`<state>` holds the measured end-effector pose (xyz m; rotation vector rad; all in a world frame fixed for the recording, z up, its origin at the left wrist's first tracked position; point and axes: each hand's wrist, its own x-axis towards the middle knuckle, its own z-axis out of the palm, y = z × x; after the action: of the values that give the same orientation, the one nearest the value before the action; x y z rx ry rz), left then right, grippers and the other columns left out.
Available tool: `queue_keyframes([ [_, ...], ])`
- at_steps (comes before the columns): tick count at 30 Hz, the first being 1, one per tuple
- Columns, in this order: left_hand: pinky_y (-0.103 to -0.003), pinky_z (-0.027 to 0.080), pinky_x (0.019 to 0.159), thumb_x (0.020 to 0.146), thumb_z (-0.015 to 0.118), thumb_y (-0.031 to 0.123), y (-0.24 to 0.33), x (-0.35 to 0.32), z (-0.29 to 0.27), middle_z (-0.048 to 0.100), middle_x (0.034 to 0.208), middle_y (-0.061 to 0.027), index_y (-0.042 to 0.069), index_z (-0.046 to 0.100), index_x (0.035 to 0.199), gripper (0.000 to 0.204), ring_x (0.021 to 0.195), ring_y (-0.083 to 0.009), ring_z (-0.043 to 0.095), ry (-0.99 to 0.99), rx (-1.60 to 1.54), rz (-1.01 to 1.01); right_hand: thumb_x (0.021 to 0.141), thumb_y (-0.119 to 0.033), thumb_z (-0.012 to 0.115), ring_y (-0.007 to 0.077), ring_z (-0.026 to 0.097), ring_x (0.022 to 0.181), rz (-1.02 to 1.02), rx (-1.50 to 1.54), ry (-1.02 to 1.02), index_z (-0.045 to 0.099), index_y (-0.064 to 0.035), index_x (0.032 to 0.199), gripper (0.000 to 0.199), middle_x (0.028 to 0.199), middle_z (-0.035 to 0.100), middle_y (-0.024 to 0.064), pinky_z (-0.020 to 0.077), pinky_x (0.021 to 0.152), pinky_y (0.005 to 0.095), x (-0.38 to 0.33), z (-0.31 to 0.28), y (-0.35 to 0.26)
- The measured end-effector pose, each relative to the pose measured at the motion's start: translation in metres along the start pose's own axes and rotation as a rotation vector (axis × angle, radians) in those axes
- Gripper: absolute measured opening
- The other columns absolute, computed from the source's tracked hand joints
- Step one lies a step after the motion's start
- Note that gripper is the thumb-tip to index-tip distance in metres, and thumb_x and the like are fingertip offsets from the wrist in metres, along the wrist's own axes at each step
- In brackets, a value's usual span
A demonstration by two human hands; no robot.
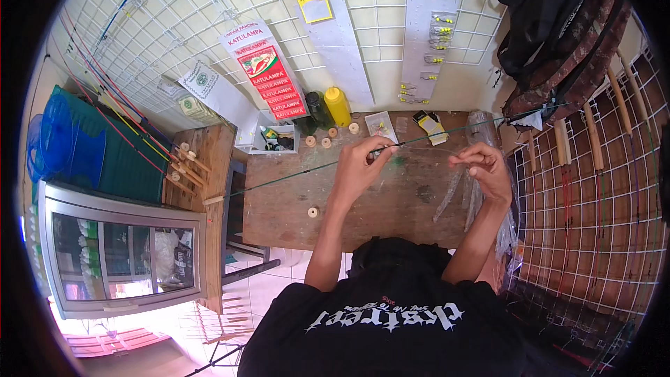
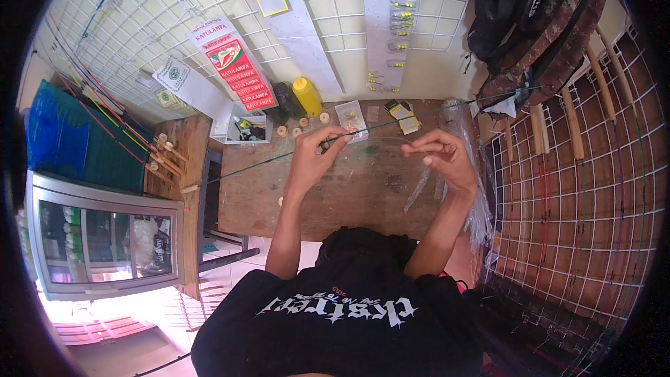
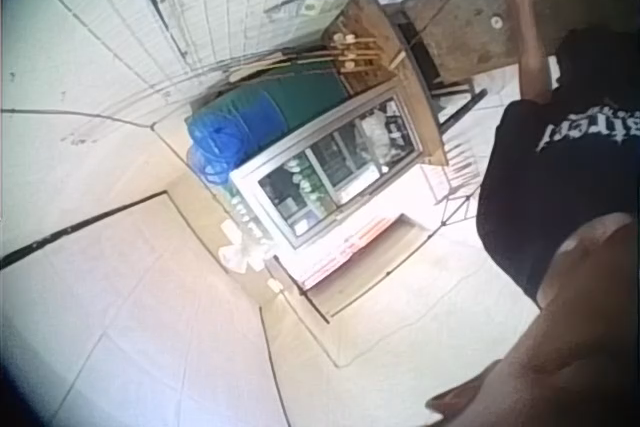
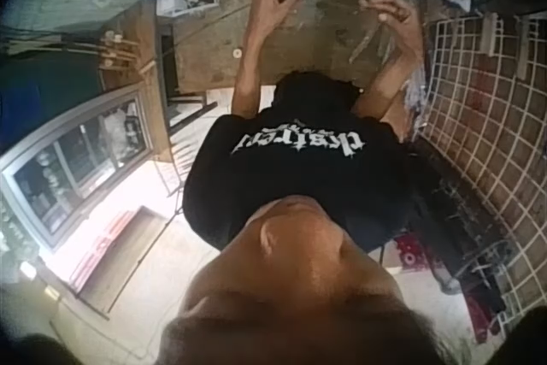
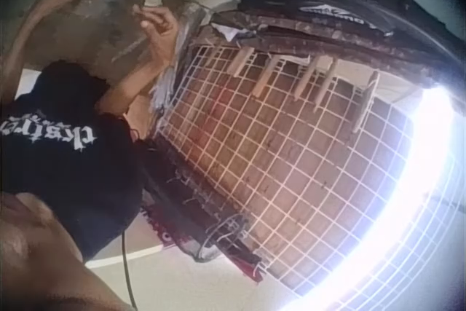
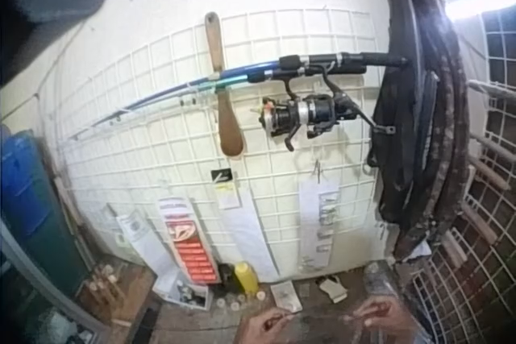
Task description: Assembling a fishing rig by threading beads onto a line.
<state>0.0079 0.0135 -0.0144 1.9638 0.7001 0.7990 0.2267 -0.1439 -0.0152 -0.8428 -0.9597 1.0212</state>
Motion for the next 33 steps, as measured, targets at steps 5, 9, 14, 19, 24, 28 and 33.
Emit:
queue_keyframes([
  [5, -0.022, 0.042, 0.055, 0.082, 0.065, 0.008, 0.003, 0.001, -0.001, 0.064, 0.069, -0.0046, 0.001, 0.065, 0.091, 0.011, 0.062, -0.0058, 0.056, -0.024, 0.009, -0.051, 0.080, 0.002, 0.063, 0.0217, 0.066, 0.087, 0.077, -0.064, 0.058, 0.061, 0.0039, 0.091, 0.012, 0.097, 0.066, 0.0179, 0.0507, 0.082, 0.0330, 0.006, 0.002, 0.007],
  [9, -0.023, 0.039, 0.047, 0.080, 0.068, 0.010, 0.001, 0.004, 0.000, 0.065, 0.078, -0.0069, 0.002, 0.065, 0.088, 0.012, 0.054, -0.0090, 0.050, 0.037, 0.028, 0.055, 0.079, 0.003, 0.063, 0.0208, 0.066, 0.086, 0.067, -0.091, 0.123, 0.064, 0.0040, 0.090, 0.011, 0.090, 0.067, 0.0142, 0.0502, 0.082, 0.0321, 0.009, -0.005, 0.014],
  [14, -0.023, 0.040, 0.049, 0.080, 0.068, 0.010, 0.005, 0.005, -0.001, 0.059, 0.083, -0.0051, 0.003, 0.066, 0.088, 0.011, 0.064, -0.0096, 0.052, 0.060, 0.048, 0.101, 0.079, 0.001, 0.065, 0.0178, 0.063, 0.085, -0.110, -0.132, 0.159, 0.068, 0.0022, 0.086, 0.008, 0.087, 0.067, 0.0109, 0.0485, 0.083, 0.0307, 0.015, -0.006, 0.021],
  [19, -0.024, 0.041, 0.051, 0.080, 0.067, 0.009, 0.007, 0.007, -0.003, 0.059, 0.083, -0.0050, 0.002, 0.065, 0.087, 0.010, 0.065, -0.0111, 0.052, 0.041, 0.046, 0.089, 0.082, -0.004, 0.065, 0.0176, 0.060, 0.083, -0.130, -0.038, 0.413, 0.065, 0.0025, 0.095, 0.015, 0.093, 0.063, 0.0096, 0.0480, 0.079, 0.0303, 0.013, -0.019, 0.033],
  [24, -0.025, 0.043, 0.052, 0.081, 0.067, 0.008, 0.002, 0.006, -0.003, 0.062, 0.080, -0.0071, 0.001, 0.064, 0.088, 0.010, 0.067, -0.0126, 0.055, 0.028, 0.050, 0.076, 0.083, -0.003, 0.065, 0.0132, 0.060, 0.082, -0.241, 0.205, 0.563, 0.062, 0.0013, 0.100, 0.018, 0.091, 0.064, 0.0081, 0.0477, 0.075, 0.0236, 0.023, -0.015, 0.034],
  [28, -0.025, 0.039, 0.055, 0.080, 0.068, 0.009, 0.006, 0.006, -0.001, 0.061, 0.074, -0.0060, 0.001, 0.065, 0.087, 0.011, 0.062, -0.0101, 0.051, 0.024, 0.016, 0.025, 0.083, -0.005, 0.066, 0.0107, 0.058, 0.077, -0.345, 0.401, 0.634, 0.060, -0.0024, 0.099, 0.017, 0.087, 0.064, 0.0058, 0.0470, 0.070, 0.0227, 0.028, -0.017, 0.042],
  [33, -0.025, 0.038, 0.055, 0.081, 0.067, 0.009, 0.006, 0.007, 0.000, 0.060, 0.073, -0.0061, 0.001, 0.066, 0.086, 0.010, 0.061, -0.0106, 0.050, 0.040, 0.018, 0.073, 0.085, -0.009, 0.065, 0.0064, 0.054, 0.071, -0.271, 0.434, 0.707, 0.061, -0.0074, 0.095, 0.011, 0.089, 0.064, 0.0021, 0.0448, 0.068, 0.0219, 0.032, -0.009, 0.046],
])
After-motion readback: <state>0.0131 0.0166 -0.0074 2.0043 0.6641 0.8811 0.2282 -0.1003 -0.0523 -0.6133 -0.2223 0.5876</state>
